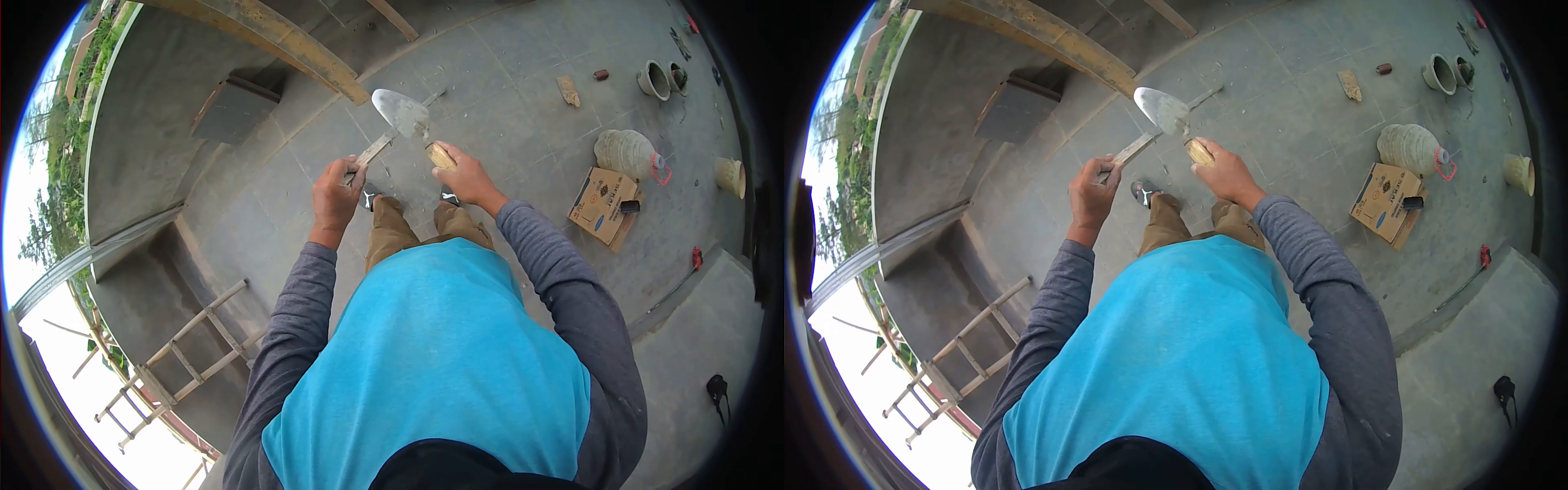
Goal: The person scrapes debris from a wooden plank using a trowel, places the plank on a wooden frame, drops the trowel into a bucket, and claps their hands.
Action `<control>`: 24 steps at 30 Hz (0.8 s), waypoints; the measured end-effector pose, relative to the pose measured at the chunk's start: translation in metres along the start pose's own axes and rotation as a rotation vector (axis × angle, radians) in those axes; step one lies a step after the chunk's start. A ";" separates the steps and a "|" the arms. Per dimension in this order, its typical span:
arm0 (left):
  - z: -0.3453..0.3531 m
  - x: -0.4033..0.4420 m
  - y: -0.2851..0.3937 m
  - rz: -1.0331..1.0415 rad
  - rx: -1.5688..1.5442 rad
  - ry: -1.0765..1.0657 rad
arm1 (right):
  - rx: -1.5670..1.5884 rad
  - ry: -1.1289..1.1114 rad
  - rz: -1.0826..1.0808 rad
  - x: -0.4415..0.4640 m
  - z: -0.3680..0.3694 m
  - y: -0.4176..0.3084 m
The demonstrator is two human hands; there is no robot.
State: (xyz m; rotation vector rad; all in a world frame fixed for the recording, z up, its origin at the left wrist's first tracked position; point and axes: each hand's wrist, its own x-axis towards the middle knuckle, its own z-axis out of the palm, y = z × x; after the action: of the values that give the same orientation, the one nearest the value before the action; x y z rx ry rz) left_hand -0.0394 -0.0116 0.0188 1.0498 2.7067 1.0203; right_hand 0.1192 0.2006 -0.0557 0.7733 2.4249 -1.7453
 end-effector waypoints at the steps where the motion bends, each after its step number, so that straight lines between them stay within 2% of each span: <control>1: 0.001 0.003 0.000 0.004 -0.004 0.000 | -0.003 0.005 0.000 0.003 0.002 -0.001; 3: 0.000 0.001 0.001 0.011 -0.025 -0.011 | 0.231 0.250 0.132 0.004 0.017 -0.002; 4: -0.001 -0.002 0.002 0.005 -0.022 -0.010 | 0.232 0.244 0.133 0.004 0.017 0.002; 6: -0.001 0.000 0.005 0.024 -0.020 -0.062 | -0.065 -0.085 0.011 0.005 0.011 0.008; 7: -0.001 0.001 0.004 0.031 -0.020 -0.062 | -0.063 -0.079 0.010 0.006 0.013 0.007; 9: -0.001 -0.001 0.002 0.085 0.001 -0.049 | 0.187 0.093 0.202 0.010 0.017 0.004; 12: 0.000 -0.003 0.004 0.023 -0.007 -0.066 | 0.067 0.050 0.085 0.007 0.016 0.004; 16: 0.000 -0.001 0.000 0.063 0.005 -0.060 | 0.083 -0.082 0.119 0.013 0.005 0.001; 18: -0.002 -0.003 0.001 0.009 -0.001 -0.073 | 0.360 0.081 0.420 0.006 0.008 -0.023; 19: -0.003 -0.004 0.001 0.003 0.001 -0.072 | 0.359 0.074 0.421 0.006 0.009 -0.017; 21: -0.002 -0.002 0.003 0.052 0.009 -0.090 | 0.048 -0.153 0.156 0.008 0.010 0.000; 22: -0.001 0.000 0.002 0.062 0.005 -0.094 | 0.049 -0.142 0.158 0.008 0.013 0.004; 24: 0.000 0.001 0.000 0.139 0.013 -0.032 | 0.048 0.147 0.132 0.012 0.021 0.010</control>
State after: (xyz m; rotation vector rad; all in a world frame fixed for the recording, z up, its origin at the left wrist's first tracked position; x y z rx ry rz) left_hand -0.0401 -0.0112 0.0192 1.2610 2.6511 0.9969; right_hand 0.1077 0.1885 -0.0755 1.0771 2.3652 -1.7607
